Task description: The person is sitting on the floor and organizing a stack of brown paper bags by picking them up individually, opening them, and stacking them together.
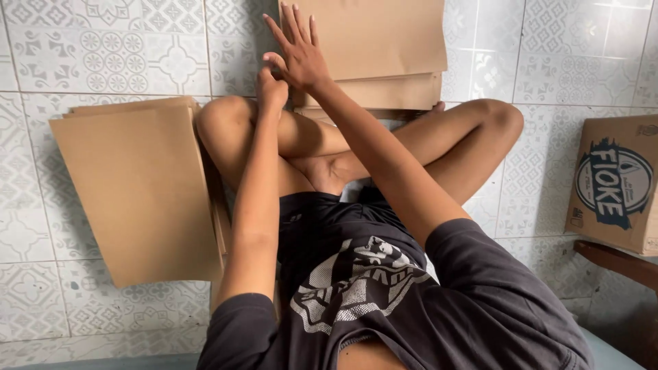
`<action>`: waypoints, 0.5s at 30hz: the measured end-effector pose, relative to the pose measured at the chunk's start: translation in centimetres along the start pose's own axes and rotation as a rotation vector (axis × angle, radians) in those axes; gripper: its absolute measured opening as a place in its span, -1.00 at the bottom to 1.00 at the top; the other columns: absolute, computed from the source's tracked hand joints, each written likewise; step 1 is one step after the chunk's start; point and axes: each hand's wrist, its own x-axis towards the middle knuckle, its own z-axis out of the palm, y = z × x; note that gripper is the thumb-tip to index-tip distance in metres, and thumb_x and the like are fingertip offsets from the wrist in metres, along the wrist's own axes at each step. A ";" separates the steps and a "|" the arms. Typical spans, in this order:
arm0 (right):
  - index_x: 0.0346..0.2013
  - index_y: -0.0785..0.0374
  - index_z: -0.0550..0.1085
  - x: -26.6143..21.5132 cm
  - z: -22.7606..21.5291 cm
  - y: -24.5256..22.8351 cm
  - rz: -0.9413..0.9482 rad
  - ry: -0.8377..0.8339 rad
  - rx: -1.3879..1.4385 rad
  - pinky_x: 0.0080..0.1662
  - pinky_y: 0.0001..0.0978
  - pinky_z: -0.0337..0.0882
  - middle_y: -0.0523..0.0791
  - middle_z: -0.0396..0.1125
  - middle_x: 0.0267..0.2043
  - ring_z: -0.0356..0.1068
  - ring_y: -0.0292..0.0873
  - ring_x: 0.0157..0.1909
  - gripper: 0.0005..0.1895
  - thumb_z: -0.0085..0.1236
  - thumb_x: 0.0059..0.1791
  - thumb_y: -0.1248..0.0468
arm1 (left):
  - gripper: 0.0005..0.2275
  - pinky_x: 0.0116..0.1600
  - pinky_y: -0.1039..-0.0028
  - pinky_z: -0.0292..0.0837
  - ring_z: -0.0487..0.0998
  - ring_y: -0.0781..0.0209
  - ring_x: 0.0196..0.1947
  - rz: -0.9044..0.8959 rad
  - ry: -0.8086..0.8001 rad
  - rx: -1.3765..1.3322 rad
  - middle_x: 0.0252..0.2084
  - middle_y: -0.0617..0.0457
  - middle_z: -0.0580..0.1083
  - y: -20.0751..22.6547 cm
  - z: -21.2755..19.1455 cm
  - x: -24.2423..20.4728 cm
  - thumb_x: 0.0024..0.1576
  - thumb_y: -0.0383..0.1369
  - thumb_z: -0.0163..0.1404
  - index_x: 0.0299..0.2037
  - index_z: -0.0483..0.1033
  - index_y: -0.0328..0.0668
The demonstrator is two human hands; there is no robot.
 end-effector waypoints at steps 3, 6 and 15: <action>0.61 -0.08 -0.03 1.0 -1.2 -1.5 0.060 -0.023 -0.082 0.56 0.13 -0.45 -0.06 -0.32 0.66 -0.45 0.03 0.66 -0.11 -0.33 0.13 -0.46 | -0.59 -0.08 0.34 0.49 0.61 0.07 -0.22 0.026 -0.003 -0.014 -0.18 -0.05 0.63 0.3 -0.3 -0.3 0.00 -0.60 -0.17 0.07 0.54 -0.26; 0.60 -0.09 -0.04 0.6 0.2 -0.5 0.088 -0.006 -0.115 0.56 0.20 -0.38 -0.03 -0.30 0.66 -0.42 0.06 0.67 0.02 -0.26 0.05 -0.58 | -0.72 -0.22 0.44 0.41 0.49 0.24 -0.39 0.012 -0.026 -0.049 -0.38 0.10 0.57 -0.9 0.3 0.5 -0.03 -0.60 -0.16 -0.19 0.56 -0.22; 0.62 -0.10 -0.05 -3.3 -4.9 8.5 0.115 -0.154 -0.046 0.52 0.19 -0.55 -0.01 -0.37 0.66 -0.51 0.06 0.65 0.00 -0.35 0.06 -0.56 | -0.55 -0.19 0.53 0.60 0.64 0.25 -0.38 -0.066 -0.103 -0.124 -0.31 -0.04 0.62 -1.5 0.9 1.6 0.03 -0.49 0.12 0.19 0.45 -0.35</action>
